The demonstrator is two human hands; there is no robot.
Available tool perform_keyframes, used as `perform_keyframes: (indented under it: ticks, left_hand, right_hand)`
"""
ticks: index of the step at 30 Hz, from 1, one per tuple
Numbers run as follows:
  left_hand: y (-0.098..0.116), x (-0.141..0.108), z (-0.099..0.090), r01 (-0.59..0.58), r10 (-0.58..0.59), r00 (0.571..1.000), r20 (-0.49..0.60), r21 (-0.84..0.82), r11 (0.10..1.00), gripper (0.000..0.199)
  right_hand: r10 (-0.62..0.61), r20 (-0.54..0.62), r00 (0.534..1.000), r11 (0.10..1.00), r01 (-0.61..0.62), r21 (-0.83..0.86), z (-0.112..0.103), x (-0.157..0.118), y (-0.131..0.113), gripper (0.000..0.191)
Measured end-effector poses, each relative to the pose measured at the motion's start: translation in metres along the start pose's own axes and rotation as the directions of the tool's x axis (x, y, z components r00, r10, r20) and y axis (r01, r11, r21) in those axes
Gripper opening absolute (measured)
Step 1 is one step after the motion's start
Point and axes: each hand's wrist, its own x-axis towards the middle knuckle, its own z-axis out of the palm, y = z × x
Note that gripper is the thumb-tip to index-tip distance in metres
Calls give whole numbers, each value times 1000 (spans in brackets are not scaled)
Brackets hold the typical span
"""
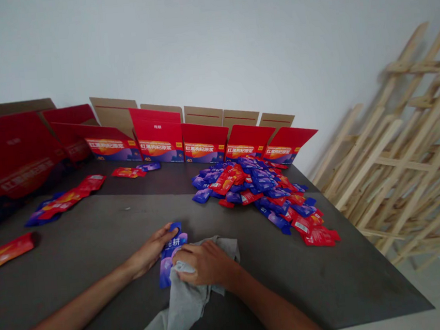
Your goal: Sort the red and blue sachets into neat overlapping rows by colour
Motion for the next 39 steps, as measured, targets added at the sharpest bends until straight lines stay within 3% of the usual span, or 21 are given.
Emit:
perform_keyframes:
  ticks: [2, 5, 12, 16, 21, 24, 28, 31, 34, 37, 39]
  left_hand:
    - [0, -5, -2, 51, -48, 995, 82, -23, 998, 47]
    - [-3, -12, -2, -41, 23, 982, 189, 92, 995, 52]
    - [-11, -22, 11, -190, 136, 966, 218, 251, 949, 62]
    - [-11, -24, 12, -248, 230, 969, 92, 344, 906, 59]
    - [-9, -25, 13, -242, 257, 966, 3, 343, 907, 57]
    - [-7, -26, 14, -222, 240, 971, -9, 339, 914, 59]
    - [-8, -27, 11, -183, 210, 977, -24, 400, 898, 65]
    - [-8, -28, 11, -169, 150, 985, 80, 356, 919, 70]
    - [-10, -29, 12, -62, 17, 977, 213, 203, 977, 74]
    - [-14, -27, 15, 24, -46, 956, 289, 78, 997, 74]
    - [-17, -25, 16, 13, -29, 963, 267, 59, 998, 69]
  right_hand:
    - [37, -15, 999, 999, -36, 6, 0, 0, 0, 26]
    - [86, -62, 994, 996, -86, -1, 0, 2, 3, 24]
    - [238, -195, 952, 971, -239, 15, -2, 6, 10, 14]
    - [127, -145, 981, 992, -127, 8, -6, 4, 9, 16]
    - [-119, 58, 991, 993, 119, 11, -8, -1, 0, 22]
    - [-173, 100, 980, 985, 174, -2, -7, -2, -5, 27]
    - [-31, -19, 999, 997, 30, -70, -5, 1, -3, 22]
    - [114, -130, 985, 989, -126, -83, -5, 4, 3, 19]
    - [195, -195, 961, 975, -212, -73, -7, 5, 8, 19]
    - [153, -163, 975, 983, -167, -76, -12, 4, 9, 20]
    - [76, -94, 993, 993, -84, -78, -14, 3, 8, 21]
